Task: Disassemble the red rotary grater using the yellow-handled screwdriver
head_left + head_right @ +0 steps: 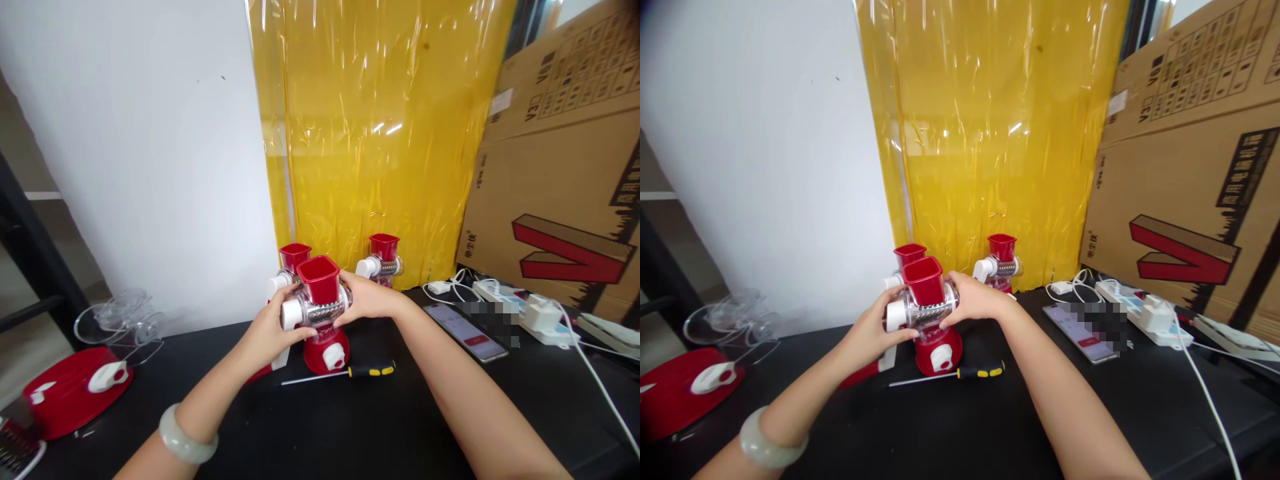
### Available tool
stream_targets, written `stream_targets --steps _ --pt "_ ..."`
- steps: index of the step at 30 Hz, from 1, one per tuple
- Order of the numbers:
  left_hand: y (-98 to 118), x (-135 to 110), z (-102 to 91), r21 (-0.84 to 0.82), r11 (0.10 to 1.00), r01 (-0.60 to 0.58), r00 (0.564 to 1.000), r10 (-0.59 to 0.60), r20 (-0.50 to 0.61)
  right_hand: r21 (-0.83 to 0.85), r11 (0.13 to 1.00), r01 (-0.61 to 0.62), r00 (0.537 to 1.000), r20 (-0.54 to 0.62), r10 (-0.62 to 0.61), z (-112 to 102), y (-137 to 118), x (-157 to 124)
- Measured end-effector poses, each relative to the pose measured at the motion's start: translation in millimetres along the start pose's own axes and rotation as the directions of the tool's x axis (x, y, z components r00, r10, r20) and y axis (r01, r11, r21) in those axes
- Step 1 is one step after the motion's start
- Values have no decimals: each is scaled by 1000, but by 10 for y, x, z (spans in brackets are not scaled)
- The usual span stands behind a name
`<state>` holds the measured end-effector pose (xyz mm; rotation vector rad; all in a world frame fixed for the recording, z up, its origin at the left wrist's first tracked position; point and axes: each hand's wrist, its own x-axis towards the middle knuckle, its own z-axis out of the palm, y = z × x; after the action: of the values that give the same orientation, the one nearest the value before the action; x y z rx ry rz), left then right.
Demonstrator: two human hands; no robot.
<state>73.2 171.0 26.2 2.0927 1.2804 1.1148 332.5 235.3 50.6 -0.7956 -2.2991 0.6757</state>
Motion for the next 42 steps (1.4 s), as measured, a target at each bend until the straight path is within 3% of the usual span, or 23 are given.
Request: stream_targets --steps 6,9,12,14,17,19,24,27,30,34,36,39,42 --pt "83 -26 28 18 1000 -16 998 17 -56 -21 999 -41 999 1 41 51 -56 -6" --pt "79 -42 32 50 999 9 994 -4 -113 -48 991 -126 992 -10 125 17 -123 -74" --pt "41 -62 -6 43 998 36 989 -29 -146 -266 913 -309 949 -29 313 -31 -211 -263" --pt "8 -73 -52 35 998 47 988 -41 -148 -401 841 -362 911 36 410 -13 -242 -442" --pt "-21 -87 -129 32 998 62 987 -57 -149 -496 813 -305 867 210 453 126 -202 -712" --pt "-8 -94 -175 37 997 66 984 -59 -168 -463 856 -229 859 317 401 254 -134 -856" --pt "122 -120 -276 76 996 49 983 -34 -182 -472 879 -71 879 386 278 458 -29 -1044" --pt "170 -136 -332 161 986 42 987 -15 -162 -519 855 10 875 418 244 420 -26 -1100" --pt "153 -155 -396 217 976 30 989 3 -151 -560 826 65 844 472 253 227 5 -1198" --pt "122 -193 -493 241 969 50 983 -5 -183 -560 828 -20 873 394 288 -130 140 -1439" --pt "141 -207 -541 239 970 52 982 -6 -191 -591 800 -99 894 300 333 -250 227 -1589" --pt "229 -206 -605 239 970 40 987 -2 -160 -601 775 -198 906 189 378 -288 324 -1813" --pt "363 -191 -639 196 980 10 995 10 -97 -620 724 -301 900 66 431 -176 342 -1994"
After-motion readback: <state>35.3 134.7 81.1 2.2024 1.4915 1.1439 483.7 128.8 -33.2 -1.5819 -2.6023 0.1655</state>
